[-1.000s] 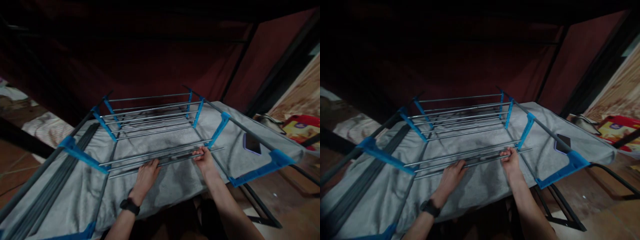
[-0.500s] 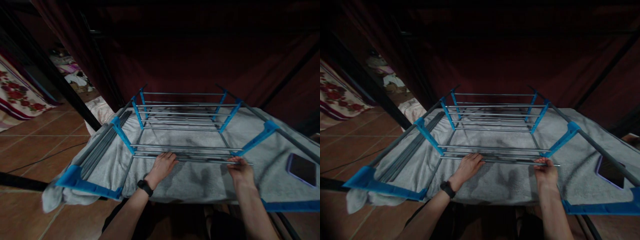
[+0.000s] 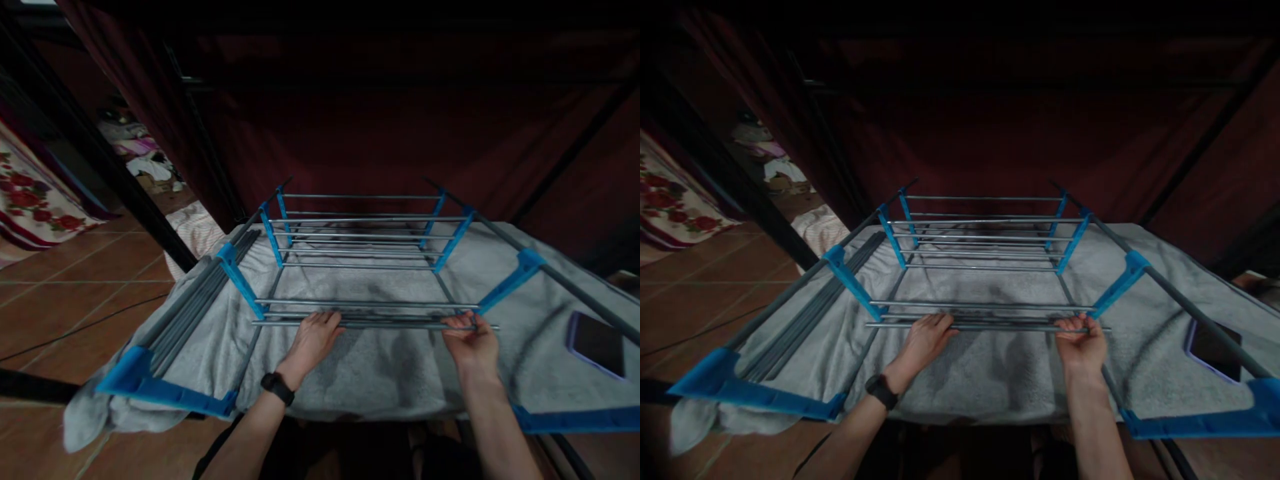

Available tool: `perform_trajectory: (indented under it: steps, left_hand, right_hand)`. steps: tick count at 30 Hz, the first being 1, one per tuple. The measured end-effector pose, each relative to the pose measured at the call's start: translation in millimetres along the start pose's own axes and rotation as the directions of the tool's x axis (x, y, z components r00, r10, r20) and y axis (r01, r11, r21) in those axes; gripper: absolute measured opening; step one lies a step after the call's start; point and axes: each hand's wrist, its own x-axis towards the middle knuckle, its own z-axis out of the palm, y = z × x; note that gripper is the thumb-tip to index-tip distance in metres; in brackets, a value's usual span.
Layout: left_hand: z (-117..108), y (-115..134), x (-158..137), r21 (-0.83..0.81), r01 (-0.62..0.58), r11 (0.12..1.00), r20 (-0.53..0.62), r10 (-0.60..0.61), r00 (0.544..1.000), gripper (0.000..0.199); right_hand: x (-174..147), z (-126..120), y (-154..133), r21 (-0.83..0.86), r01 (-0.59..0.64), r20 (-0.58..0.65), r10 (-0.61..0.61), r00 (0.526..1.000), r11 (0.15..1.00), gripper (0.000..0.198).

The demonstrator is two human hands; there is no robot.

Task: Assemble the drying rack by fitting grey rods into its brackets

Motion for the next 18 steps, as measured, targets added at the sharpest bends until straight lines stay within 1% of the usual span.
perform_trajectory:
  steps: [4,7,10,15,18]
  left_hand:
    - [3.3,-6.6,-2.2,0.017,-0.023,1.000,-0.008,0.023,1.000,0.029]
    - [8.3,-14.6,-1.7,0.014,-0.036,0.999,-0.023,0.036,0.999,0.032]
    - [13.1,-21.2,-1.0,-0.003,-0.044,0.999,0.000,0.044,0.999,0.034]
    - [15.1,-26.0,-3.3,-0.017,-0.013,1.000,0.065,0.014,0.998,0.037]
    - [16.1,-28.3,-3.5,-0.059,-0.020,0.998,0.064,0.024,0.998,0.037]
  right_hand:
    - [-9.8,14.7,2.6,0.057,0.036,0.101,-0.042,0.994,0.998,0.014]
    - [-13.8,25.8,3.6,0.090,0.044,0.147,-0.057,0.987,0.995,0.014]
    - [-15.0,31.3,5.0,0.110,0.054,0.162,-0.071,0.984,0.993,0.016]
    - [-15.0,32.3,9.1,0.142,0.056,0.181,-0.081,0.980,0.988,0.018]
    - [-14.3,33.1,11.1,0.181,0.044,0.192,-0.079,0.978,0.982,0.018]
